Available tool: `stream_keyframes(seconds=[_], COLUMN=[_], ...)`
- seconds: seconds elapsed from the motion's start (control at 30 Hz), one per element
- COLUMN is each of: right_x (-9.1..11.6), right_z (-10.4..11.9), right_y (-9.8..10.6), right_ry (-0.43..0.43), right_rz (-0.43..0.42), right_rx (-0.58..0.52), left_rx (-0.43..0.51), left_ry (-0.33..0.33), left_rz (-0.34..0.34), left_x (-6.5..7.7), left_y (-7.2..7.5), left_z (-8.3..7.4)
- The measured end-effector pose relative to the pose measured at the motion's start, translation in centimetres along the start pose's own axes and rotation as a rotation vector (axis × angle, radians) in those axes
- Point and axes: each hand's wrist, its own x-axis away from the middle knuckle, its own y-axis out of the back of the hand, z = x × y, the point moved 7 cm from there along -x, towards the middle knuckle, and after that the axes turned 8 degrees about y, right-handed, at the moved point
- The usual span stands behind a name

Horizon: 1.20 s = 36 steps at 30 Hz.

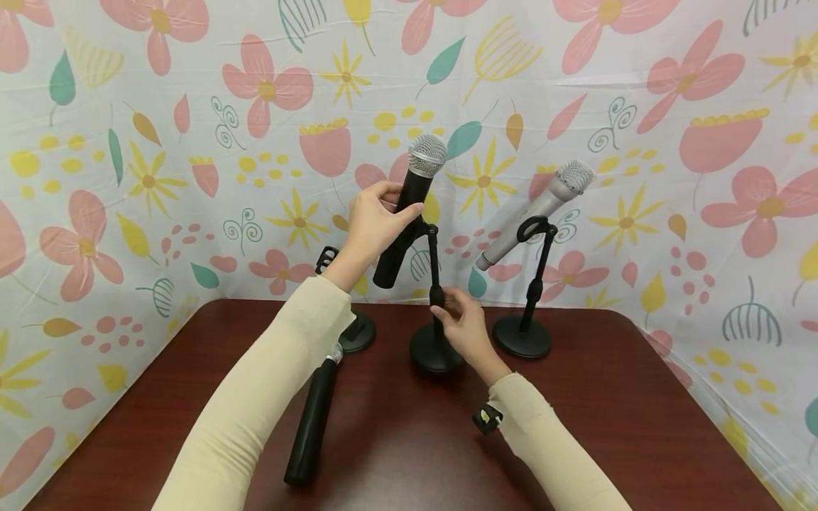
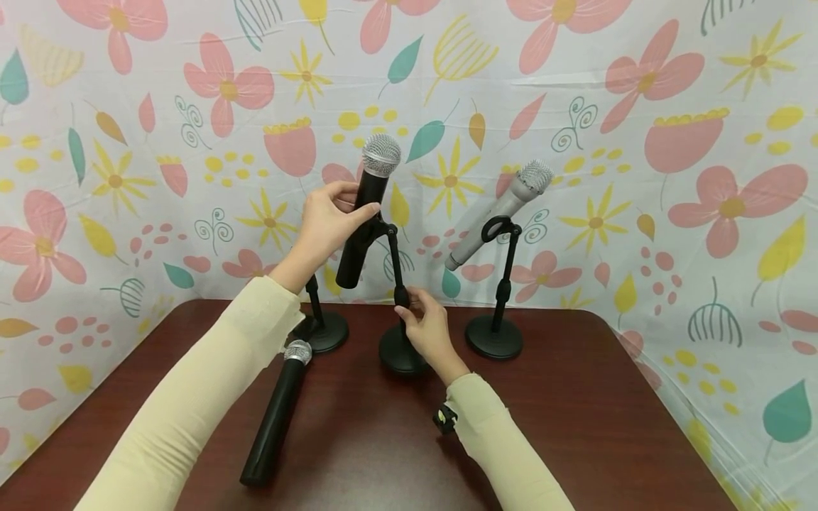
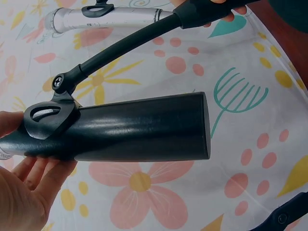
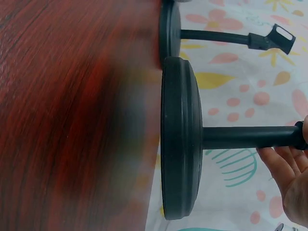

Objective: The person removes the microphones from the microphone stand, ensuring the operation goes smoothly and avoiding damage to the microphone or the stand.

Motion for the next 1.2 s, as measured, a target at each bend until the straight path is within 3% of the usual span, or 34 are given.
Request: stream_keyframes(seconds=[0.33, 0.5, 0.6, 0.73, 0.93, 1.2], right_x=[-0.3, -0.4, -0.1, -0.3, -0.8, -0.9], right_z=[1.2, 1.4, 1.2, 1.1, 0.7, 0.2], right_y=[-0.4, -0.7, -0.7, -0.4, -0.3, -0.7], right_ry=[0.019, 0.015, -0.006, -0.008, -0.026, -0.04], right_rz=[0.0, 0.0, 0.006, -0.027, -0.036, -0.038], right_rx=[0.02, 0.028, 0.037, 0.032, -0.004, -0.018], left_rx=[0.05, 0.136, 0.14, 0.088, -0.035, -0.207], left_ry=[-0.015, -0.02, -0.039, 0.006, 0.135, 0.206], left_rz=[-0.048, -0.161, -0.208, -0.139, -0.019, 0.098], left_x=[-0.5, -1.1, -1.3, -0.9, 0.9, 3.1], left_y=[1.3, 3.7, 5.0, 4.9, 4.3, 3.1], left_z=[-0.6, -1.5, -1.9, -0.8, 2.3, 4.7])
